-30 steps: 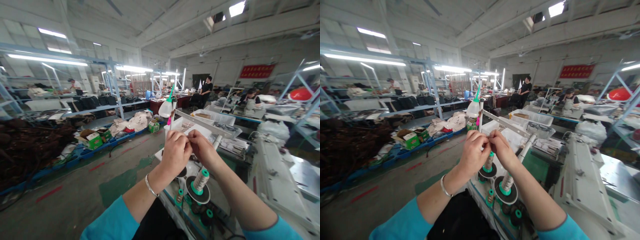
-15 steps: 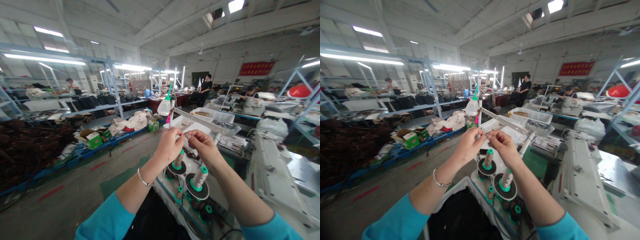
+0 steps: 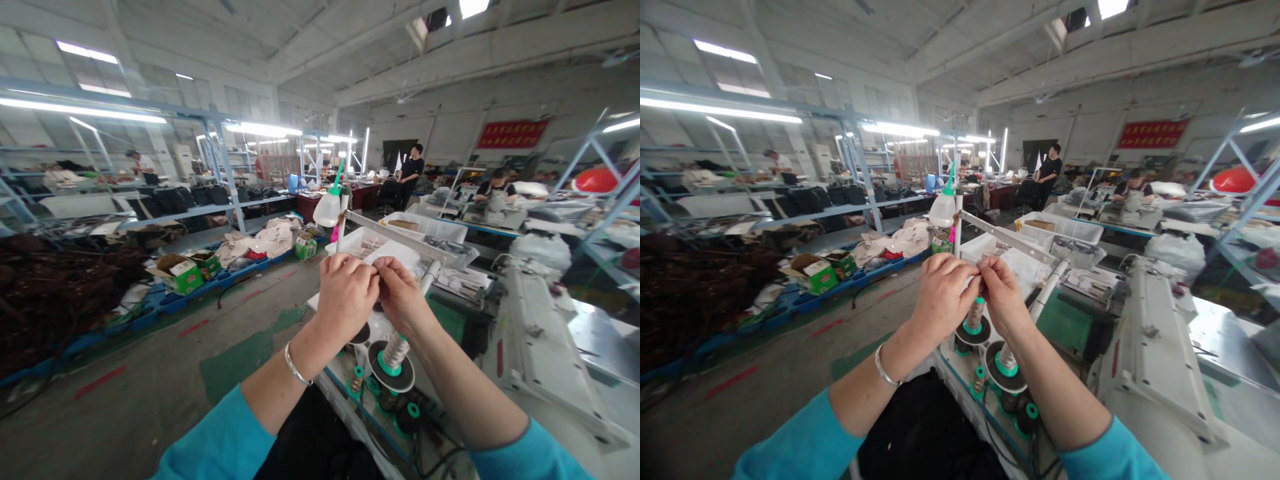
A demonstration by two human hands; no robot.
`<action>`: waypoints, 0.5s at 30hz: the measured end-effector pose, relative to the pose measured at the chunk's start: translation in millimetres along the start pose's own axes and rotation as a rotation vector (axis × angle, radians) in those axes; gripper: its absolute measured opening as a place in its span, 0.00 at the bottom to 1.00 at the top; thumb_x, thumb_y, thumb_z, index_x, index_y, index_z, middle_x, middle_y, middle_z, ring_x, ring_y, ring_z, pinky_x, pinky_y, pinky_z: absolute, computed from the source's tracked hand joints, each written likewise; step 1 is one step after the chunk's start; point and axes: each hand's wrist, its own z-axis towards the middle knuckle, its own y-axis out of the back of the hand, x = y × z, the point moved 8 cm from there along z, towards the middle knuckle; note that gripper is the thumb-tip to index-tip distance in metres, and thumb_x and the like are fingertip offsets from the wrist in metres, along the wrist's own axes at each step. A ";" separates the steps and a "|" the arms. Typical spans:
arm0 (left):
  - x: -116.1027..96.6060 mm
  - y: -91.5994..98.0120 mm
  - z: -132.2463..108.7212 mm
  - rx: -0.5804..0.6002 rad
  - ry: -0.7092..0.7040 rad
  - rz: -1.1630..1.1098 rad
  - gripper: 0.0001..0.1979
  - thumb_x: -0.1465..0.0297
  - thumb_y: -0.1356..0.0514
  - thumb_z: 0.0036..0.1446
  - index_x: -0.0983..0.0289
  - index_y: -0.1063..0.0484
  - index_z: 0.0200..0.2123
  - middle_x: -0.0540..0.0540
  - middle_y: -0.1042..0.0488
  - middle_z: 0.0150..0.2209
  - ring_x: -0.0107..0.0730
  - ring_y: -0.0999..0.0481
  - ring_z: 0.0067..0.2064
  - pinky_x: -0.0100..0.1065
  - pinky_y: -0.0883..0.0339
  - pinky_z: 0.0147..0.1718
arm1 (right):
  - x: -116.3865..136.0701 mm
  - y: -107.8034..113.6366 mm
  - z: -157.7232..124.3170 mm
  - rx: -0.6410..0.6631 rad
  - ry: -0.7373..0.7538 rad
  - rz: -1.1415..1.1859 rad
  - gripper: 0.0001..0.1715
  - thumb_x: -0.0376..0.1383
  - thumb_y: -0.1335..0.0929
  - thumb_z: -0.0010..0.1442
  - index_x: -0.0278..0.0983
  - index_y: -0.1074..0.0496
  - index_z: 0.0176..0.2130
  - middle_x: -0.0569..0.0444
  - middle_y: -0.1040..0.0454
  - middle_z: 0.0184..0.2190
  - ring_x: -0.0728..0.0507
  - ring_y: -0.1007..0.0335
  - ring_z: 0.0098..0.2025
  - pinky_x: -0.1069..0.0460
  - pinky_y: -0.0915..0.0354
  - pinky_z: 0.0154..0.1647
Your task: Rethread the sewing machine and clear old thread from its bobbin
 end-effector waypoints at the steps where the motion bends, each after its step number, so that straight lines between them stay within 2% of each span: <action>1: -0.2 -0.6 0.6 0.002 -0.003 0.006 0.06 0.70 0.40 0.64 0.64 0.23 0.35 0.55 0.21 0.40 0.46 0.30 0.48 0.49 0.37 0.49 | -1.2 -0.6 -1.2 -0.003 -0.003 0.007 0.24 0.49 0.22 0.47 0.39 0.33 0.32 0.63 0.38 0.22 0.52 0.46 0.23 0.55 0.47 0.23; 6: 7.9 -4.0 2.1 -0.023 0.020 -0.071 0.06 0.73 0.38 0.61 0.63 0.25 0.30 0.54 0.21 0.35 0.44 0.29 0.45 0.46 0.37 0.47 | -6.6 -1.7 -4.1 0.006 0.002 0.016 0.23 0.48 0.23 0.49 0.40 0.35 0.33 0.63 0.36 0.24 0.51 0.44 0.25 0.55 0.45 0.25; 11: 36.0 -9.5 6.4 -0.116 0.167 -0.317 0.06 0.78 0.36 0.54 0.63 0.25 0.28 0.52 0.21 0.32 0.39 0.26 0.41 0.42 0.35 0.45 | -1.9 1.0 -4.7 0.091 0.038 -0.019 0.17 0.44 0.23 0.53 0.39 0.32 0.33 0.62 0.37 0.22 0.51 0.44 0.24 0.55 0.46 0.26; 15: 48.7 -22.1 9.3 -0.076 0.222 -0.485 0.07 0.80 0.36 0.52 0.63 0.24 0.28 0.52 0.20 0.32 0.36 0.24 0.38 0.39 0.33 0.44 | -6.6 -4.8 -10.5 0.254 -0.128 0.049 0.15 0.43 0.24 0.55 0.37 0.29 0.32 0.62 0.42 0.20 0.53 0.51 0.22 0.55 0.52 0.23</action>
